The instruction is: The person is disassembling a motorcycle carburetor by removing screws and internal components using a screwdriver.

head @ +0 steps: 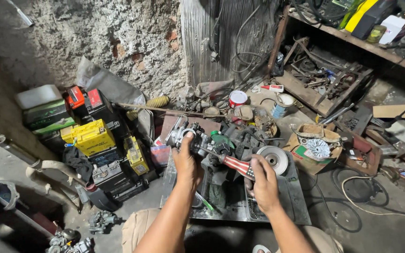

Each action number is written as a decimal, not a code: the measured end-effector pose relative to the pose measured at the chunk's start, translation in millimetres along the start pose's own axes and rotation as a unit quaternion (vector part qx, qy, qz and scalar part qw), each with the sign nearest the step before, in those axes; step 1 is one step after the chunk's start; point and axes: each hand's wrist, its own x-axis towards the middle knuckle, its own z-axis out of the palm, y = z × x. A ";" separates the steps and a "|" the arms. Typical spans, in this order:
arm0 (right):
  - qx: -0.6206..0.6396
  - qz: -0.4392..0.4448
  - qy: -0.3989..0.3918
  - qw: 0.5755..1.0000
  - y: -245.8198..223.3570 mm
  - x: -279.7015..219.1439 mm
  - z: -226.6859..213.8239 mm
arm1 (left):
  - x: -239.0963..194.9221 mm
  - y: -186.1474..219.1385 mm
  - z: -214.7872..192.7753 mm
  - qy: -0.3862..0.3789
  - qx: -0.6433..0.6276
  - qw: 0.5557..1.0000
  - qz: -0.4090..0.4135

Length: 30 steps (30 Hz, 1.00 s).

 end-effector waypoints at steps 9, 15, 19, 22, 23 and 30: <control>0.040 0.031 -0.039 0.998 5.1 10.0 -5.1 | 18.0 -14.9 -4.8 0.026 0.035 0.998 0.033; 0.010 -0.083 -0.039 0.996 13.8 13.1 -5.3 | 6.6 -8.1 6.2 0.011 0.007 1.000 0.023; -0.015 -0.007 -0.005 1.000 6.8 11.5 -1.1 | 24.3 -20.9 -2.9 0.014 0.047 0.998 0.034; -0.052 -0.031 0.022 0.998 4.1 11.6 -0.7 | 25.5 -21.0 -2.2 0.012 0.049 0.998 0.042; -0.017 -0.067 -0.015 0.997 8.6 12.3 -5.5 | 19.9 -16.6 1.8 0.015 0.026 0.999 0.035; 0.036 -0.015 -0.004 0.999 2.6 12.1 -6.9 | 19.2 -23.6 -1.9 0.011 0.042 0.998 0.037</control>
